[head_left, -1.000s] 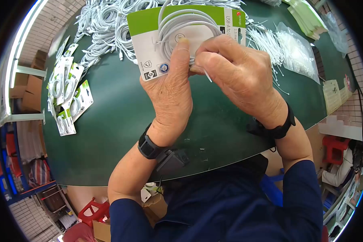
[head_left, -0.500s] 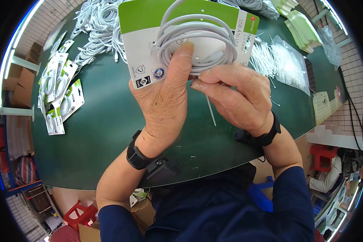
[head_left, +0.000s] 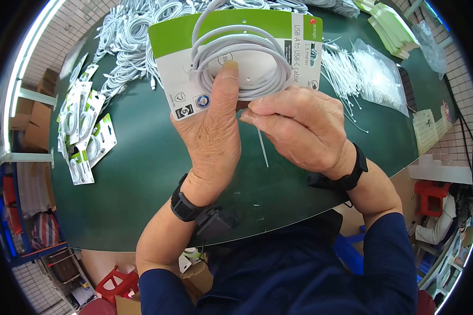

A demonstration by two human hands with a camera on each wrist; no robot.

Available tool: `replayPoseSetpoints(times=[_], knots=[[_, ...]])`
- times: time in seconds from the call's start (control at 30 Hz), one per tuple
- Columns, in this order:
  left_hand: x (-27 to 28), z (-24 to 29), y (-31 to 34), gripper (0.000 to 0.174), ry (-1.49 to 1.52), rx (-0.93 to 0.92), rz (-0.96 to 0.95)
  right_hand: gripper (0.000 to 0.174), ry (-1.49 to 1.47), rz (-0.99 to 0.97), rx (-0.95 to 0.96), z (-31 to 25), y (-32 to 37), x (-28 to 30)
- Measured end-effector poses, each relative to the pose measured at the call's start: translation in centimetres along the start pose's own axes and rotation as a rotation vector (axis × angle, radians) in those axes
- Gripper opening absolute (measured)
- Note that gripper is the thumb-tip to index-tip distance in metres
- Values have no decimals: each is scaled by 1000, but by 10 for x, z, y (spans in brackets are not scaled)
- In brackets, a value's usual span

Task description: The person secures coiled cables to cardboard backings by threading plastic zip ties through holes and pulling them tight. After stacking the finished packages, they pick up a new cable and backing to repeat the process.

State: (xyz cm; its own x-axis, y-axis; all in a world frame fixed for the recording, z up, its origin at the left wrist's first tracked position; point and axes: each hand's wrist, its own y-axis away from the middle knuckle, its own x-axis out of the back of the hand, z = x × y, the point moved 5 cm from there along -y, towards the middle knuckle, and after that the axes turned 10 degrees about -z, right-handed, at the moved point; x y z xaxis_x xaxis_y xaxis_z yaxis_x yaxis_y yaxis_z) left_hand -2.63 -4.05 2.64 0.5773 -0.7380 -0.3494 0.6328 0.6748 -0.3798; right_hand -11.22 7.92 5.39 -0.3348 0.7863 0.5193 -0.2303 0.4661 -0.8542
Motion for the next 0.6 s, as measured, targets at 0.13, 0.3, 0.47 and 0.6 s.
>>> replayPoseSetpoints(times=[0.13, 0.3, 0.47, 0.6], knots=[[-3, 2, 1, 48, 4, 18, -7, 18, -32, -21, -26, -2, 1, 1], [-3, 3, 1, 48, -3, 27, -21, 27, -76, -93, -71, -4, 2, 4], [-4, 2, 0, 48, 7, 39, -25, 25, -98, -70, -45, -6, 2, 3], [-4, 3, 0, 41, 7, 38, -12, 22, -107, -70, -44, -7, 1, 2]])
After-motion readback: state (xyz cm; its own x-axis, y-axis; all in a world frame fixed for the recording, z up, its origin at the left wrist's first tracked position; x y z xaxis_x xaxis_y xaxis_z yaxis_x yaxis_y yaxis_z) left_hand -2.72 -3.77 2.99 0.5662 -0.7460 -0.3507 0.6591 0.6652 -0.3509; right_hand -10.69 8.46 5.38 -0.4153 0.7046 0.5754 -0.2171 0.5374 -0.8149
